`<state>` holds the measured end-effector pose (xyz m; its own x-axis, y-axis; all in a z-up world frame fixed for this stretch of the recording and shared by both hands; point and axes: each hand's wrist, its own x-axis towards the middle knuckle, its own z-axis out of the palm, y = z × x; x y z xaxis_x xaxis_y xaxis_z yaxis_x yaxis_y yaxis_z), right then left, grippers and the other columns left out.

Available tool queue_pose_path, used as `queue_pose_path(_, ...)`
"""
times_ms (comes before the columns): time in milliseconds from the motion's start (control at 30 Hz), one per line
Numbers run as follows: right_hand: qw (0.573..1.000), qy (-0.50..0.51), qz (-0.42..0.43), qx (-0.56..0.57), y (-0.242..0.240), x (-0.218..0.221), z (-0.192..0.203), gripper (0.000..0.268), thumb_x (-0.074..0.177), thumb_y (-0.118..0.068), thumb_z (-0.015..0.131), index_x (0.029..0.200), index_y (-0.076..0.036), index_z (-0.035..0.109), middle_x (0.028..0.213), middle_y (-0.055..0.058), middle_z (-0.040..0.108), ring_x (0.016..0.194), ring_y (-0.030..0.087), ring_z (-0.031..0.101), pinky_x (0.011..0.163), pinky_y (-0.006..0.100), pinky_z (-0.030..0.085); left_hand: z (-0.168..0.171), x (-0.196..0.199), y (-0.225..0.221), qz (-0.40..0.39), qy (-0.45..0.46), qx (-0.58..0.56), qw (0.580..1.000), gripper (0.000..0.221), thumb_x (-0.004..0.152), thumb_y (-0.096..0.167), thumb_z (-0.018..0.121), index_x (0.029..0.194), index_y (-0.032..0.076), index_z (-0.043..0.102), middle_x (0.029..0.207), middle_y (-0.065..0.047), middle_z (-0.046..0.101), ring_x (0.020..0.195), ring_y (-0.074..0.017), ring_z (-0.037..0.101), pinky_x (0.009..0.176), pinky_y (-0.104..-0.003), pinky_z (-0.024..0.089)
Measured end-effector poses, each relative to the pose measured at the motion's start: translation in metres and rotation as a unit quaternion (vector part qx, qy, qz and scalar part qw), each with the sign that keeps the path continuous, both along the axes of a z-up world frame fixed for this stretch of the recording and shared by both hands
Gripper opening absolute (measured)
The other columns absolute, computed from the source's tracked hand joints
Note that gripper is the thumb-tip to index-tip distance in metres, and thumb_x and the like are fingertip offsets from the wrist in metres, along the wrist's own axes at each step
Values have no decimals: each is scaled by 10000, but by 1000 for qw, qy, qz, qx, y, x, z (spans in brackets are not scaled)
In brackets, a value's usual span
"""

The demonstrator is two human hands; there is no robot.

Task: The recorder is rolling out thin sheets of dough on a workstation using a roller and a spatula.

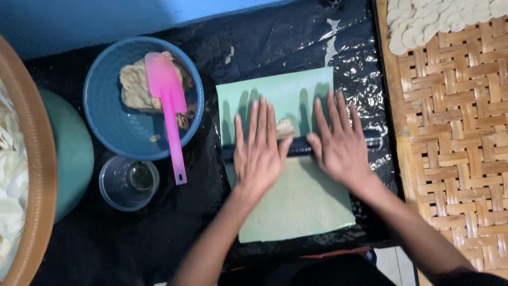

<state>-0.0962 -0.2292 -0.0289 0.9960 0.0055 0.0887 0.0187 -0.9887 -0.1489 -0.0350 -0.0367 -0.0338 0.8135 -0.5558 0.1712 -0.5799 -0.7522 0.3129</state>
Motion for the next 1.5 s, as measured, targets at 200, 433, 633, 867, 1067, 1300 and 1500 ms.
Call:
queue_pose_path(200,1000,-6,-4,5,19,-71,-27,795,1022,-492,428,1528,114,337,1611,310,323,1530,418,287,1230,583,210,-22,-76,21,-2,55,39,998,772,1051,483,460,1557,-86,337,1651,-251,309,1558,-345,266,1246,-590,159)
queue_pose_path(433,999,-8,-1,31,8,-25,-10,778,1055,-474,416,1550,120,326,1626,318,310,1540,428,274,1240,579,216,-8,-30,6,2,-2,-5,1000,766,1088,495,456,1584,-72,319,1677,-237,295,1597,-349,243,1291,-592,150)
queue_pose_path(633,1000,4,4,28,-9,44,-5,697,1077,-425,368,1585,50,317,1654,300,261,1558,438,213,1251,552,175,-4,41,-15,12,15,21,1000,813,1055,522,421,1591,-70,267,1690,-222,218,1586,-357,167,1262,-610,87)
queue_pose_path(867,993,-18,40,106,-19,88,8,553,1110,-374,370,1545,-50,479,1641,307,283,1533,454,239,1238,526,212,-7,80,-22,9,9,-37,999,809,1098,503,415,1602,-101,225,1707,-260,158,1603,-395,91,1298,-556,97)
queue_pose_path(1067,988,-29,62,136,-24,86,-1,512,1114,-363,410,1427,-1,592,1551,233,486,1500,412,367,1250,501,264,1,40,2,-24,-68,-158,985,595,1075,372,595,1469,-45,437,1483,-246,467,1411,-414,425,1191,-529,344)
queue_pose_path(1300,986,-68,81,131,-17,61,1,515,1109,-359,451,1428,16,600,1541,291,471,1452,432,399,1199,500,295,7,-4,43,-97,-31,-67,993,541,902,305,744,1350,32,609,1200,-174,640,1147,-345,588,1003,-475,448)
queue_pose_path(1500,977,-148,41,150,-17,44,29,323,1079,-229,575,1253,14,698,1409,227,628,1335,393,572,1092,471,472,38,25,37,-144,-12,-25,989,615,878,274,747,1398,-4,573,1170,-152,645,1116,-316,586,996,-445,440)
